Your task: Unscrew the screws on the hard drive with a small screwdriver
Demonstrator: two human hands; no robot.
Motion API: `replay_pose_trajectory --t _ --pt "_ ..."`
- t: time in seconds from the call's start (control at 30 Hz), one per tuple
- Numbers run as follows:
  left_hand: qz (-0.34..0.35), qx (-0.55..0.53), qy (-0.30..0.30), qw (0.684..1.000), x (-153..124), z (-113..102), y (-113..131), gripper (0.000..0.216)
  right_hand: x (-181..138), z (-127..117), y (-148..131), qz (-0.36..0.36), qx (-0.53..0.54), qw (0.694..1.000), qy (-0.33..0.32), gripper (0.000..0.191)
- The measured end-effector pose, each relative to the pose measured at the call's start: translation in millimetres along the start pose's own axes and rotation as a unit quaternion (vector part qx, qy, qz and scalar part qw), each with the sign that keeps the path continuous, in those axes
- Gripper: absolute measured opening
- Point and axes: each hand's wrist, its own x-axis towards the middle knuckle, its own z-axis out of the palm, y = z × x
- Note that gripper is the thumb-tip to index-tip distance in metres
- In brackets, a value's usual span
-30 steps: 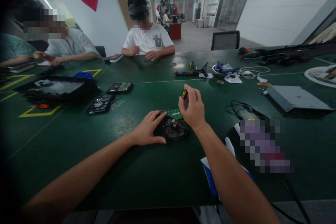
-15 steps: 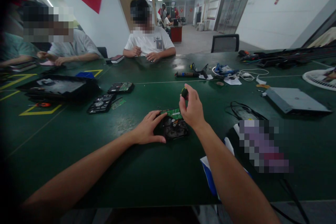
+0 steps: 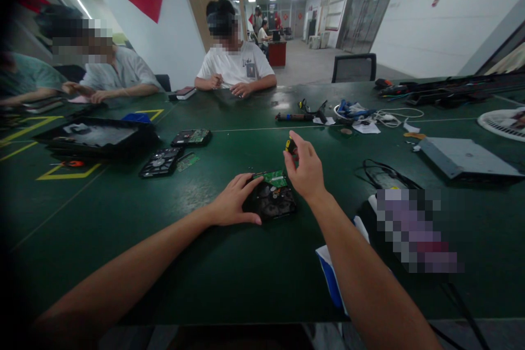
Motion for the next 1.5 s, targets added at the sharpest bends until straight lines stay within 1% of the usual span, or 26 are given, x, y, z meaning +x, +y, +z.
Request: replay_pose_trajectory --t 0.1,0.23,0.3,0.47,0.63,0.73,0.8,0.97,1.17,1.3,1.5 --pt "0.0 0.002 0.001 1.0 0.4 0.7 -0.2 0.125 0.1 -0.3 -0.5 0.003 -0.004 1.0 0.0 0.056" --pt "0.004 0.009 0.002 1.0 1.1 1.1 -0.6 0.125 0.2 1.3 1.3 -0.001 0.021 0.999 -0.029 0.059" --pt "0.005 0.008 0.003 1.0 1.2 0.8 -0.8 0.126 0.2 2.0 1.6 -0.002 0.03 0.999 -0.032 0.058" --pt "0.002 0.004 -0.001 1.0 0.7 -0.3 -0.1 0.126 -0.3 1.3 -0.8 -0.011 -0.004 1.0 -0.005 0.056" --pt "-0.001 0.01 -0.005 1.0 0.5 -1.1 0.5 0.127 -0.3 2.6 -0.2 -0.022 0.004 1.0 -0.002 0.056" --pt "0.003 0.011 -0.009 1.0 0.7 -1.5 0.4 0.128 -0.1 2.4 -1.2 -0.012 -0.001 1.0 0.01 0.055" --pt "0.002 0.008 -0.007 1.0 0.8 -1.5 0.3 0.127 -0.1 1.7 -3.0 -0.004 0.002 1.0 0.016 0.055" --pt "0.003 -0.008 0.009 1.0 0.7 -0.8 1.0 0.128 -0.8 1.8 -3.9 -0.011 0.013 1.0 0.002 0.057" --pt "0.002 -0.003 0.015 1.0 0.3 0.2 1.5 0.128 -2.6 4.3 1.1 -0.006 0.012 0.999 0.035 0.056" --pt "0.006 -0.003 0.019 1.0 -0.5 1.3 1.0 0.126 -3.7 4.5 1.2 -0.005 0.006 0.999 0.033 0.055" --pt "0.007 0.005 0.015 1.0 -1.5 3.4 -0.9 0.126 -4.7 8.0 1.3 0.003 0.043 0.999 0.028 0.059"
